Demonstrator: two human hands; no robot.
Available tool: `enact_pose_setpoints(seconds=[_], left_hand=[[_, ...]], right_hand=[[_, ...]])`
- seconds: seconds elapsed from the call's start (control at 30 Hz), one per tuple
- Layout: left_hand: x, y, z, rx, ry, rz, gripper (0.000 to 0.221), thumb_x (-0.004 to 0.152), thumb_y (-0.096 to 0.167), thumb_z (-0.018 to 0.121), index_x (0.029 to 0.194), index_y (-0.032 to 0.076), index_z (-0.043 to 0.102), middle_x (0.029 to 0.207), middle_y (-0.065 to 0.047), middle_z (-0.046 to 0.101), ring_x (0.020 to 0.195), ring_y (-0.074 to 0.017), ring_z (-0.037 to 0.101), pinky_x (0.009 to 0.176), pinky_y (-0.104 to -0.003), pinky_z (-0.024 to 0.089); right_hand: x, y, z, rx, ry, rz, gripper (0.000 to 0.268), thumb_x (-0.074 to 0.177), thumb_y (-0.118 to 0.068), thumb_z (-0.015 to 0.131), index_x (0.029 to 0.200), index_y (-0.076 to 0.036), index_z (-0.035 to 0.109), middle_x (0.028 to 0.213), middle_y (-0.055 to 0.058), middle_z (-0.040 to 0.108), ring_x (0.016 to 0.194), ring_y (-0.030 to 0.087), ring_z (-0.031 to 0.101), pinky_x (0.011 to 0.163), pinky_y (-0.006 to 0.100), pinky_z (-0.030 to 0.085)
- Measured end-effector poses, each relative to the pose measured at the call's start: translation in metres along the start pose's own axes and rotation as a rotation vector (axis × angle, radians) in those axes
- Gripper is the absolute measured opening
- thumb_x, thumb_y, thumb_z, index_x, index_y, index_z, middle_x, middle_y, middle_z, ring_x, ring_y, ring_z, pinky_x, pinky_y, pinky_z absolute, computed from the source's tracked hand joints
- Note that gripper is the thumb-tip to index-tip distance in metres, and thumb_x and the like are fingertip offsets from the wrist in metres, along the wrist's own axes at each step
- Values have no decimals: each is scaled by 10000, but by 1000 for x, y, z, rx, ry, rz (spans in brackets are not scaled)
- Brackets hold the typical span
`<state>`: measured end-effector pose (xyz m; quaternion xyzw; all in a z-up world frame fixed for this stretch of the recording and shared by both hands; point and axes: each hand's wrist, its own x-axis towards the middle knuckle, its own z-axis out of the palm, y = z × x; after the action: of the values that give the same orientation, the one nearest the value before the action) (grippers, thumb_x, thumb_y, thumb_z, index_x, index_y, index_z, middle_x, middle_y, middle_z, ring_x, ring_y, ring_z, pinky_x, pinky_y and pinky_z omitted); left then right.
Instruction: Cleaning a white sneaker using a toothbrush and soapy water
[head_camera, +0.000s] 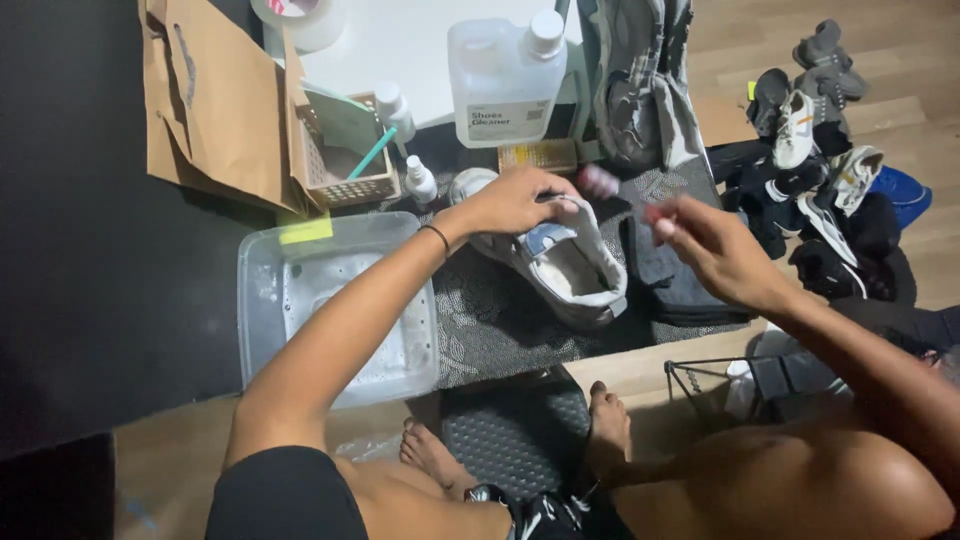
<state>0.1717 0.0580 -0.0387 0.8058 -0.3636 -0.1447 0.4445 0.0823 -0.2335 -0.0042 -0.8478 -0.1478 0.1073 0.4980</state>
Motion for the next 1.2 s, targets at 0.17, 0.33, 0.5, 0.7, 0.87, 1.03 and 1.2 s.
enact_pose_setpoints(seconds=[0.17, 0.33, 0.5, 0.7, 0.87, 1.03, 1.2], left_hand=[[5, -5, -10, -32, -141, -80, 208, 995, 327, 579, 1016, 149, 685, 984, -11, 731, 866, -151, 667, 747, -305, 487], [6, -17, -2, -77, -113, -78, 222, 1009, 217, 582, 964, 124, 778, 866, 34, 764, 589, -57, 521, 550, -240, 361], [5, -22, -12, -114, -179, -28, 293, 974, 54, 514, 920, 109, 797, 819, 40, 753, 639, -53, 578, 581, -244, 397], [4, -17, -12, -82, -190, -150, 238, 984, 216, 590, 1057, 170, 811, 1011, 47, 815, 754, -58, 675, 624, -229, 458], [10, -23, -9, -86, -175, -127, 235, 976, 191, 587, 1052, 151, 806, 1043, 12, 816, 802, -84, 726, 711, -245, 538], [8, -27, -12, -102, -182, -91, 228, 957, 165, 591, 1015, 156, 811, 979, 32, 815, 853, -82, 730, 742, -250, 524], [9, -21, -14, -98, -201, -164, 232, 985, 201, 585, 1043, 167, 807, 1047, 40, 810, 853, -80, 716, 733, -249, 505]], right_hand=[[-12, -25, -3, -483, -53, -231, 254, 1010, -71, 550, 1234, -16, 656, 1089, 150, 701, 875, 309, 691, 701, 402, 528], [-8, -27, 18, -797, -18, -170, 365, 1051, -143, 514, 1411, -117, 574, 1043, 112, 601, 622, 331, 606, 474, 465, 482], [2, -3, 28, -946, 77, -408, 349, 1054, -59, 563, 1402, -35, 557, 980, 110, 571, 602, 261, 541, 440, 407, 506], [-15, 22, 8, -1083, -36, -421, 309, 1021, -38, 527, 1312, -138, 494, 934, 68, 472, 541, 285, 434, 341, 383, 343], [-5, 24, 8, -1078, -35, -440, 346, 1028, -49, 553, 1351, -159, 495, 970, 64, 497, 566, 260, 474, 326, 372, 375], [18, 2, 14, -1055, -212, -321, 478, 1015, -109, 517, 1477, -147, 399, 1064, 88, 522, 488, 199, 506, 319, 331, 472], [13, -3, -16, -1202, -421, -120, 532, 1013, -242, 444, 1532, -327, 366, 1492, 210, 520, 714, 337, 822, 484, 426, 733]])
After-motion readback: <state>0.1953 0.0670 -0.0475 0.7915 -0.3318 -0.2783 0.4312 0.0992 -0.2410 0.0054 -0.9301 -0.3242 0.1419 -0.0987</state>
